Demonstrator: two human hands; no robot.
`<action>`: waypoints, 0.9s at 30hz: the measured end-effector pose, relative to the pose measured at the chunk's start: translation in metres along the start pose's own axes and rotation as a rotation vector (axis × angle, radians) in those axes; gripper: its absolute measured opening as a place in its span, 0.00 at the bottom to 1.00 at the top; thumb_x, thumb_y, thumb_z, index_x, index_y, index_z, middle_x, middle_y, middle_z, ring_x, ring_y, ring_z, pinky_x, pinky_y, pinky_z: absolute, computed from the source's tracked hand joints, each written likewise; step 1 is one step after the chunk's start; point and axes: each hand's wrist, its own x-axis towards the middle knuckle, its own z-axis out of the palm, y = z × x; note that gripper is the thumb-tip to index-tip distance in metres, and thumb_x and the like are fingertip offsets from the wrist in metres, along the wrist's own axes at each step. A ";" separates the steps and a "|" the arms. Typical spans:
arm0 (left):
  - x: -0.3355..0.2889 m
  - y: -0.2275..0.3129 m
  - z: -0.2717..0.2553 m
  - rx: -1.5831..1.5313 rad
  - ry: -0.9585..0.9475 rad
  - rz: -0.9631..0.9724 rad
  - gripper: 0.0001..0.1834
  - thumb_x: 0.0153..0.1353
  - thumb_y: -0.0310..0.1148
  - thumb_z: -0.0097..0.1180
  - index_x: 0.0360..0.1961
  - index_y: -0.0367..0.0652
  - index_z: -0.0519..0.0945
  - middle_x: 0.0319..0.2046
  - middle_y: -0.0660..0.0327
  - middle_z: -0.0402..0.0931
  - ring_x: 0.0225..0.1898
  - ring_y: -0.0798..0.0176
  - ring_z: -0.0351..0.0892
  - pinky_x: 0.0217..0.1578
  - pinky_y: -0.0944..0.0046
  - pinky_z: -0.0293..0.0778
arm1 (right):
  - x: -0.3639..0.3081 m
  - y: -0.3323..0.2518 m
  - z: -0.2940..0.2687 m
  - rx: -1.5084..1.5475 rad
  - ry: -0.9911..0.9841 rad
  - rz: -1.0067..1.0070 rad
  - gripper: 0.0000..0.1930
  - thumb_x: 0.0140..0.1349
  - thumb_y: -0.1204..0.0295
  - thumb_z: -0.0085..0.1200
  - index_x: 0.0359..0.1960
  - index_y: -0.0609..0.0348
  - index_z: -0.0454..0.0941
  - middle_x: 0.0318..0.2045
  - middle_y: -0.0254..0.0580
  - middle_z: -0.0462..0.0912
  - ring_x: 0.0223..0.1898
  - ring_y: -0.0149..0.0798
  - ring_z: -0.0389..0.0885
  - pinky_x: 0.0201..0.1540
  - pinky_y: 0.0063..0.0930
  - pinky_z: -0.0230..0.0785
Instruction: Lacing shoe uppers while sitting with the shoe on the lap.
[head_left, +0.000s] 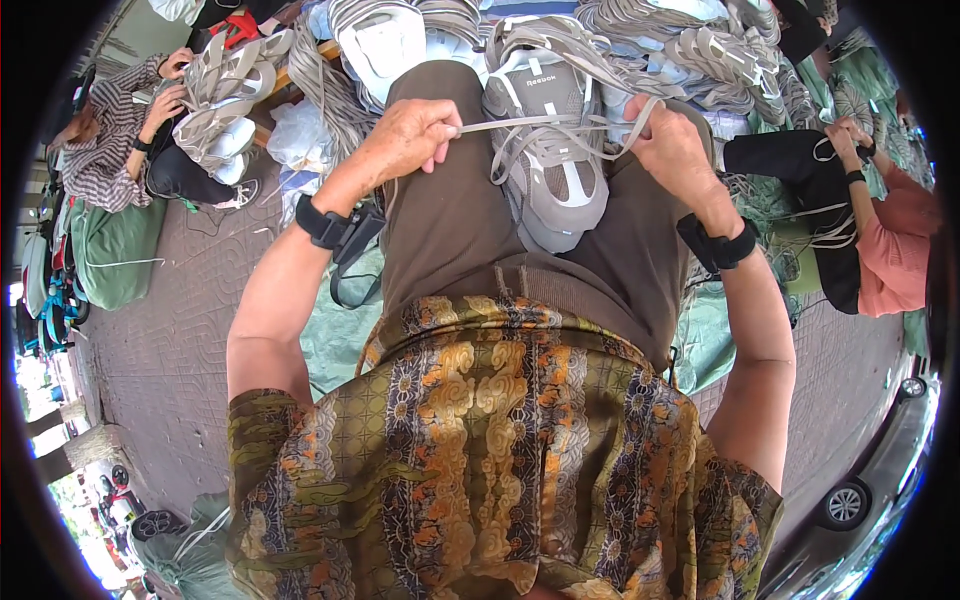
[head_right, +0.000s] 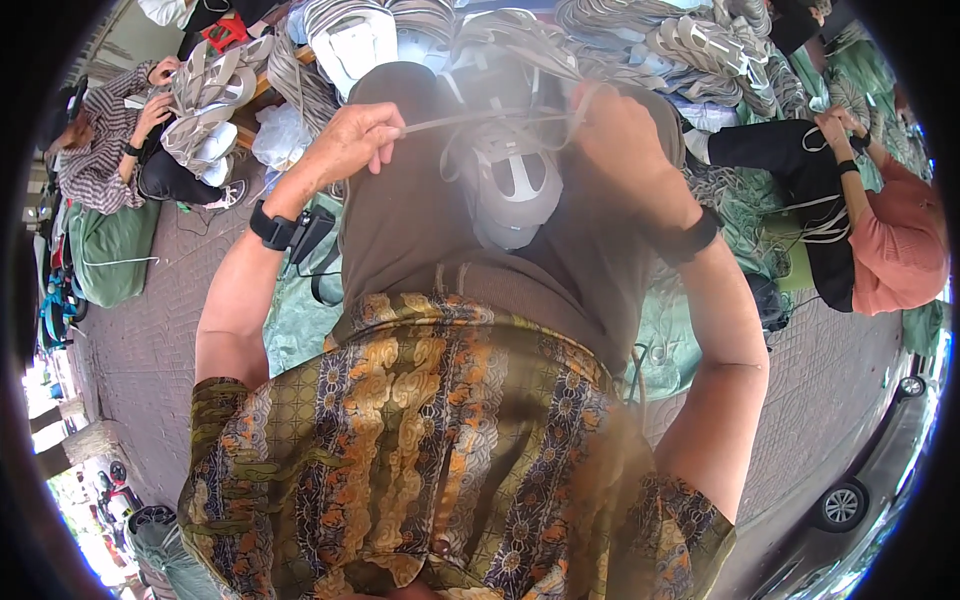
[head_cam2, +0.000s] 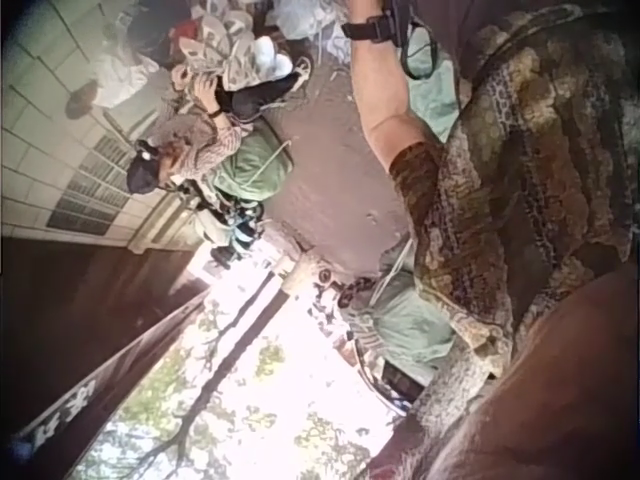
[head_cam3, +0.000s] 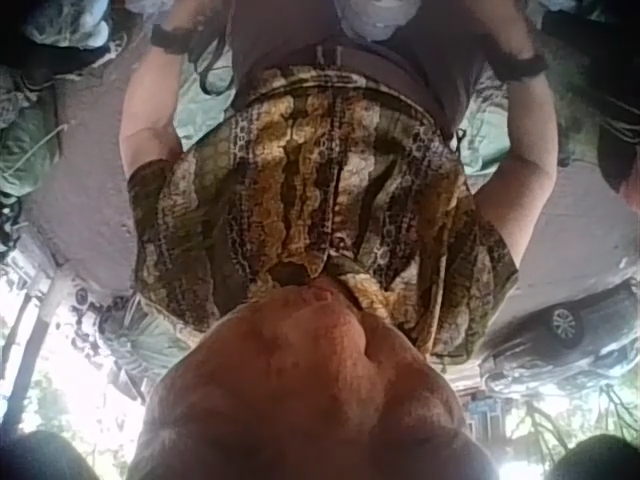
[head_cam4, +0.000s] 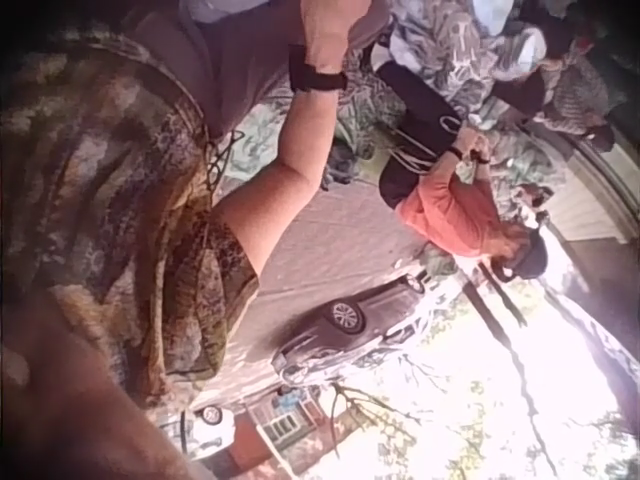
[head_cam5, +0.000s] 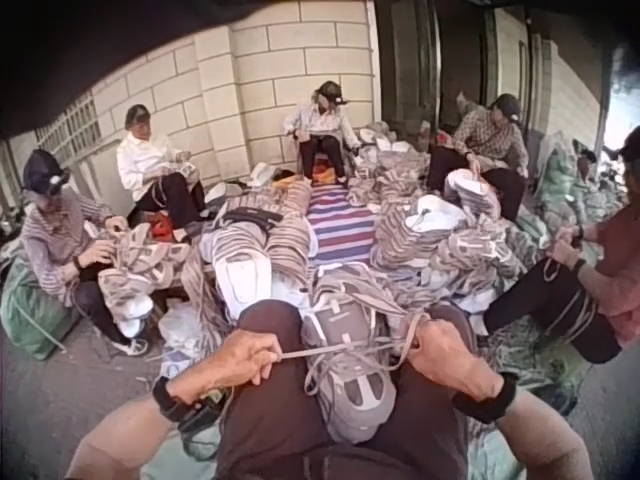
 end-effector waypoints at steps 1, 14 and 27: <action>-0.004 -0.002 -0.002 -0.008 0.003 -0.028 0.08 0.66 0.30 0.47 0.33 0.38 0.76 0.19 0.64 0.74 0.19 0.71 0.74 0.23 0.69 0.69 | 0.000 0.002 0.003 -0.237 0.077 -0.060 0.08 0.58 0.76 0.55 0.40 0.55 0.75 0.24 0.46 0.80 0.28 0.52 0.81 0.32 0.41 0.70; -0.053 -0.040 -0.014 -0.175 0.019 -0.112 0.08 0.66 0.28 0.46 0.33 0.37 0.76 0.18 0.64 0.74 0.17 0.72 0.74 0.20 0.71 0.70 | 0.020 0.004 0.025 0.134 0.271 0.011 0.11 0.61 0.71 0.54 0.45 0.54 0.79 0.35 0.51 0.83 0.37 0.55 0.83 0.41 0.41 0.74; -0.084 -0.045 -0.022 -0.095 0.013 -0.160 0.08 0.67 0.28 0.47 0.33 0.38 0.76 0.18 0.65 0.73 0.17 0.73 0.72 0.20 0.72 0.70 | 0.020 0.001 0.031 0.958 -0.048 0.246 0.13 0.66 0.62 0.58 0.39 0.60 0.83 0.28 0.32 0.81 0.33 0.27 0.79 0.44 0.25 0.69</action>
